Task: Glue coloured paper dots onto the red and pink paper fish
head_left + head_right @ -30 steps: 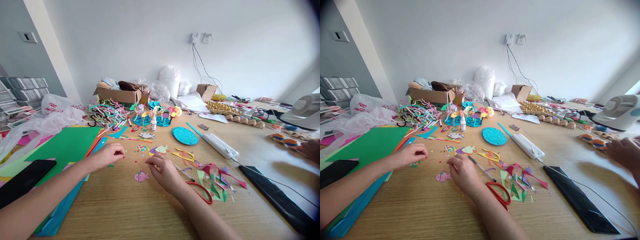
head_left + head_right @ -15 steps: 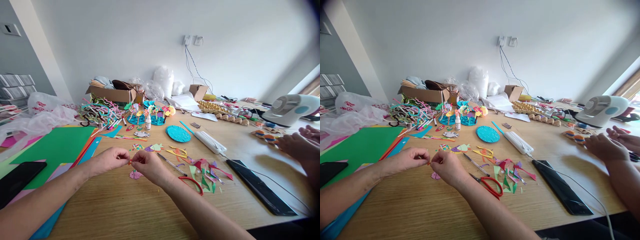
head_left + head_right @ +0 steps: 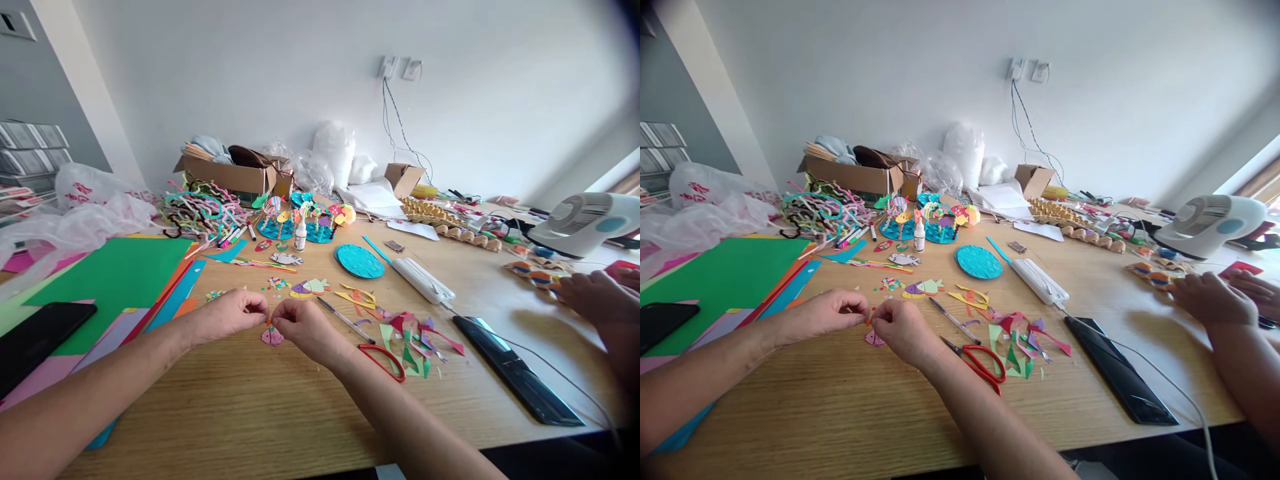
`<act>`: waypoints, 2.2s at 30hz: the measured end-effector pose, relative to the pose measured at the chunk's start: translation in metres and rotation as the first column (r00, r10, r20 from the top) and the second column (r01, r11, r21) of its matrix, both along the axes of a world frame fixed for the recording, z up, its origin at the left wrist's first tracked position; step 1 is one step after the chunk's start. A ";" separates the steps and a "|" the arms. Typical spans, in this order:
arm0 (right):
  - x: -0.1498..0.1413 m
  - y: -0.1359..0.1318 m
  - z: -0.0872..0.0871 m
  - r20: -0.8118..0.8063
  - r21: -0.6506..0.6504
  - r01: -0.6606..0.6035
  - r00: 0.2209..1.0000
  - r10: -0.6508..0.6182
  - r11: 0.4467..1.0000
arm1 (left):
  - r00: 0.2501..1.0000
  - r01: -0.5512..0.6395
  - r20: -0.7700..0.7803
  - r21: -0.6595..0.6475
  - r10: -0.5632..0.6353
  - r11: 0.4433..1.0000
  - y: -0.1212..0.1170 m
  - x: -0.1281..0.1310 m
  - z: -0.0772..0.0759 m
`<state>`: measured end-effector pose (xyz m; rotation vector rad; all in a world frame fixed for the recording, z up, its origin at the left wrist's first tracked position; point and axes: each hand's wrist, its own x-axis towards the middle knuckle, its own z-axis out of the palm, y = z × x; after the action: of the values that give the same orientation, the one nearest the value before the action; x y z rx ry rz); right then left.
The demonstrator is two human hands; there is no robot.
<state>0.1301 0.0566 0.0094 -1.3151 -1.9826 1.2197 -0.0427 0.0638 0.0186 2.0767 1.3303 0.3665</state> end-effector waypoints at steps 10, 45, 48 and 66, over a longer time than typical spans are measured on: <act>0.006 0.006 -0.010 0.387 0.092 -0.049 0.922 0.010 0.995 | 0.979 0.191 -0.145 0.413 -0.143 0.891 -0.027 -0.007 -0.030; -0.013 0.004 -0.006 0.633 0.081 -0.054 0.774 -0.009 0.995 | 0.962 0.273 -0.165 0.644 -0.219 0.715 -0.036 -0.012 -0.066; -0.013 0.004 -0.007 0.641 0.091 -0.059 0.767 -0.013 0.994 | 0.961 0.274 -0.170 0.650 -0.216 0.709 -0.036 -0.012 -0.066; -0.013 0.005 -0.010 0.660 0.136 -0.085 0.751 -0.026 0.987 | 0.956 0.292 -0.197 0.618 -0.215 0.730 -0.036 -0.013 -0.067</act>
<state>0.1174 0.0611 -0.0003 -1.8083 -2.5146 0.6061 -0.0554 0.0277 -0.0479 2.8550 1.0321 0.6658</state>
